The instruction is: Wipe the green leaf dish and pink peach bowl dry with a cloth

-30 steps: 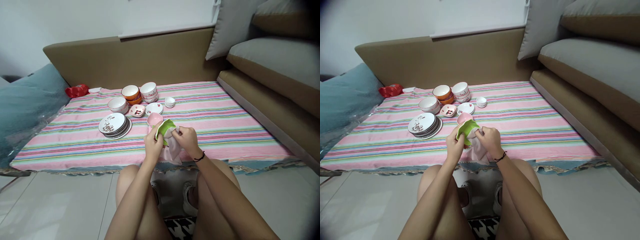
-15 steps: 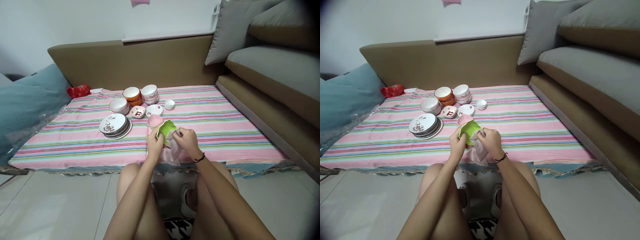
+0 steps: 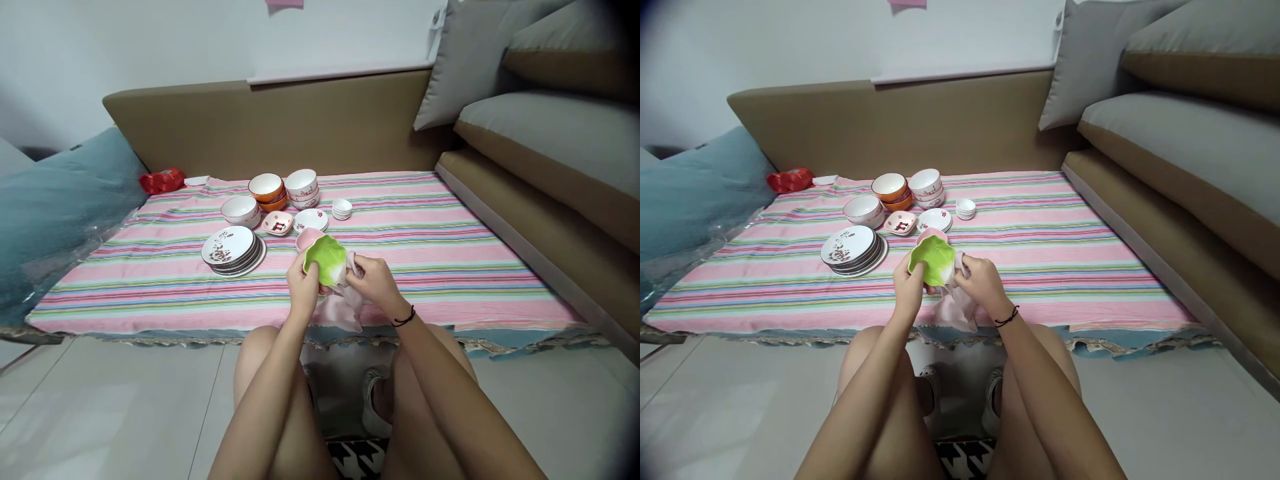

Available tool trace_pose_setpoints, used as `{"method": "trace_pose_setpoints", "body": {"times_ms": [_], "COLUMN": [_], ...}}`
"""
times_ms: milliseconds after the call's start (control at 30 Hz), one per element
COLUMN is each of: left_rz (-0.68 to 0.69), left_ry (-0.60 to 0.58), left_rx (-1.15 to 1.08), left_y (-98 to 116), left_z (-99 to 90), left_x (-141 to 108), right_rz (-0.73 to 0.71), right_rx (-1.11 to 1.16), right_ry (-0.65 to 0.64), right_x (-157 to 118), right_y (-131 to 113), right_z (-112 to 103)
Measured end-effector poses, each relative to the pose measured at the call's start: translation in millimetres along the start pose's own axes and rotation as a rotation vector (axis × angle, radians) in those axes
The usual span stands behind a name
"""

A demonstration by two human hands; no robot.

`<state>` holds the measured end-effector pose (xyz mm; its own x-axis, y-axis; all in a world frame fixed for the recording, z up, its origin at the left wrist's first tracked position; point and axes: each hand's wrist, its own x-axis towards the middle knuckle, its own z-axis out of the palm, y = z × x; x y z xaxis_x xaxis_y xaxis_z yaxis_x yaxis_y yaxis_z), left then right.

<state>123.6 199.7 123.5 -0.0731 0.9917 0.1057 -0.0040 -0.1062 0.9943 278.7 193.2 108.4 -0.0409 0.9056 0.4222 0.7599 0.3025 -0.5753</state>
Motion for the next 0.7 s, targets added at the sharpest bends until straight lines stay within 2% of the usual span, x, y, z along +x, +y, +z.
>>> {"method": "trace_pose_setpoints", "body": {"times_ms": [333, 533, 700], "left_rz": [0.004, 0.035, 0.061], "left_ry": [-0.022, -0.08, -0.104], "left_rx": [0.033, 0.067, 0.094], "left_y": [4.5, -1.5, -2.8], "left_z": [-1.7, -0.7, 1.3], "left_x": [-4.0, -3.7, -3.9], "right_rz": [-0.02, 0.061, 0.076], "right_rx": [-0.001, -0.016, -0.058], "right_ry": [0.024, 0.055, 0.095], "right_x": [-1.1, -1.8, -1.9], "right_y": [0.3, -0.9, -1.2], "right_z": [-1.7, -2.6, -1.4]}}
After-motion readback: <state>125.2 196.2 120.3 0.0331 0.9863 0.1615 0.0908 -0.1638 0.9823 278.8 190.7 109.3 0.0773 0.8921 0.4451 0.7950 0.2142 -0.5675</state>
